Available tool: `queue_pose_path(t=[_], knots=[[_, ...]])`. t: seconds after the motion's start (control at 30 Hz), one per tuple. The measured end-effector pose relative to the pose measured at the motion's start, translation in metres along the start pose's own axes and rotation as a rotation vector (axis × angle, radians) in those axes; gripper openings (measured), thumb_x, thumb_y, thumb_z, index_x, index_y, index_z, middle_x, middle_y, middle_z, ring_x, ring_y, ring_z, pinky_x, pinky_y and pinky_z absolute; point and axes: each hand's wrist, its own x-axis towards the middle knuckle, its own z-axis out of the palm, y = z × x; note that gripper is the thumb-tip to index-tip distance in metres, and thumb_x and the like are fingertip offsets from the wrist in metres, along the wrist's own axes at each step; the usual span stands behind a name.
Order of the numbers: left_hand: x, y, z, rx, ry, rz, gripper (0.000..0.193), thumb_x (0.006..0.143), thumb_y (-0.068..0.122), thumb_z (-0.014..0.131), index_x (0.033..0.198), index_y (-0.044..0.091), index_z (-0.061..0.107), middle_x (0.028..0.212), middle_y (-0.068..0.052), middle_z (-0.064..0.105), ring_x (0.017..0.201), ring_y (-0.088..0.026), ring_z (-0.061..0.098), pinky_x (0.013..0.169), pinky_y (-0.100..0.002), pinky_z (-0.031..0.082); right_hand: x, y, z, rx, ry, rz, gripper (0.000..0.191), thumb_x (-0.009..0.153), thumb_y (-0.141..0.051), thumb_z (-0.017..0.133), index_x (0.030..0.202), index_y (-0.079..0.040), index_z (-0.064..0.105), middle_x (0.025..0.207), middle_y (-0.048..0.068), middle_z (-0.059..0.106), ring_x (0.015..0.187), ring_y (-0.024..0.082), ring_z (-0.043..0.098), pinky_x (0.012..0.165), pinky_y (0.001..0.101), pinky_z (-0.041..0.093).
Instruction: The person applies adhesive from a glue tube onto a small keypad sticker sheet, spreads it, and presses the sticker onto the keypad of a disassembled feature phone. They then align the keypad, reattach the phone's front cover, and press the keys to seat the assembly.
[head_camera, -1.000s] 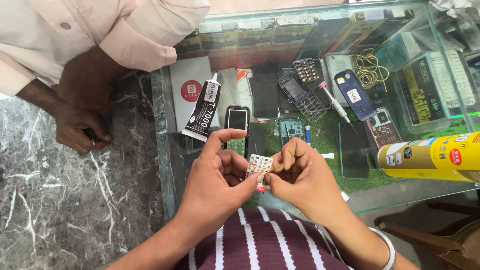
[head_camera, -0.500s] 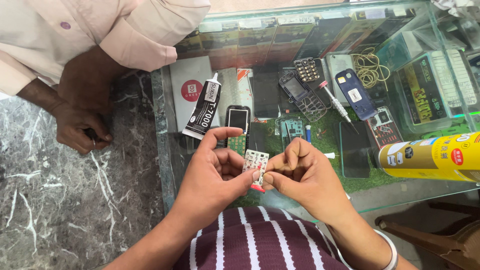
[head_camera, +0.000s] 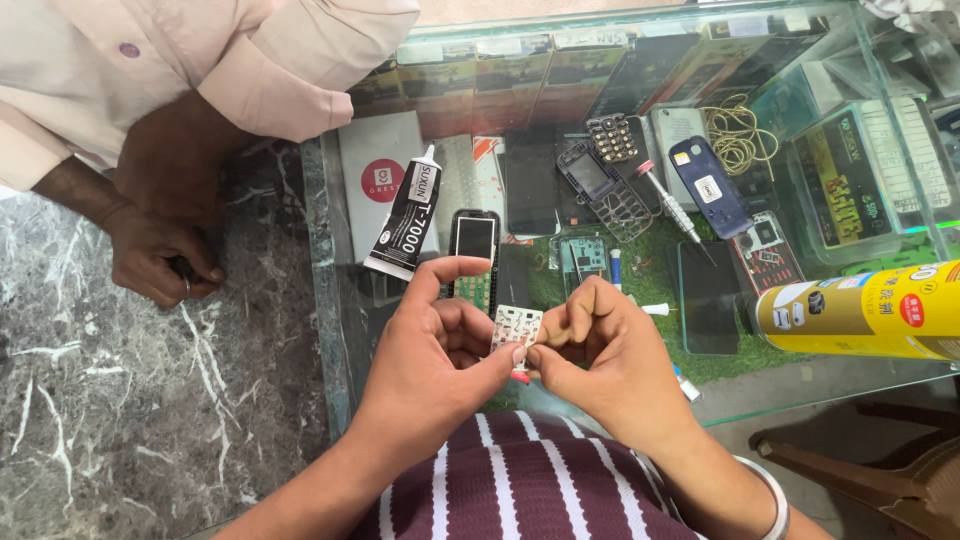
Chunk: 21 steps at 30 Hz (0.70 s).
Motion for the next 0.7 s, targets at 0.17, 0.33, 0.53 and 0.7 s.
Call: queue_pose_path(t=[0.17, 0.33, 0.53, 0.7], knots=[[-0.0007, 0.0038, 0.0008, 0.028, -0.006, -0.011, 0.066, 0.079, 0.001, 0.077, 0.137, 0.007, 0.046, 0.08, -0.002, 0.068, 0.069, -0.006, 0.067, 0.062, -0.022, 0.056, -0.0003, -0.0006, -0.0014, -0.016, -0.004, 0.01, 0.041, 0.081, 0.018, 0.067, 0.085, -0.008, 0.036, 0.081, 0.005, 0.056, 0.077, 0.009, 0.056, 0.069, 0.028, 0.052], [-0.0007, 0.0055, 0.0012, 0.052, -0.011, -0.015, 0.067, 0.079, 0.001, 0.077, 0.138, 0.007, 0.045, 0.079, -0.002, 0.068, 0.069, -0.006, 0.067, 0.062, -0.022, 0.056, -0.0002, -0.0032, -0.0033, -0.109, -0.008, 0.001, 0.041, 0.082, 0.015, 0.069, 0.083, -0.008, 0.035, 0.076, 0.005, 0.057, 0.074, 0.009, 0.055, 0.067, 0.028, 0.051], [-0.0004, 0.0047, 0.0004, 0.068, -0.013, -0.018, 0.069, 0.078, 0.002, 0.078, 0.139, 0.008, 0.045, 0.078, -0.001, 0.067, 0.068, -0.005, 0.066, 0.06, -0.021, 0.054, 0.001, -0.0056, -0.0044, -0.088, -0.025, 0.046, 0.043, 0.082, 0.013, 0.069, 0.08, -0.009, 0.032, 0.075, 0.007, 0.061, 0.074, 0.01, 0.064, 0.067, 0.0276, 0.056], [-0.0002, 0.0031, -0.0014, 0.058, -0.027, -0.015, 0.07, 0.078, 0.003, 0.078, 0.139, 0.007, 0.045, 0.078, -0.001, 0.068, 0.068, -0.005, 0.065, 0.06, -0.021, 0.054, 0.0012, -0.0038, -0.008, -0.126, -0.037, 0.077, 0.044, 0.084, 0.011, 0.07, 0.079, -0.009, 0.031, 0.075, 0.007, 0.061, 0.075, 0.011, 0.067, 0.066, 0.0273, 0.056]])
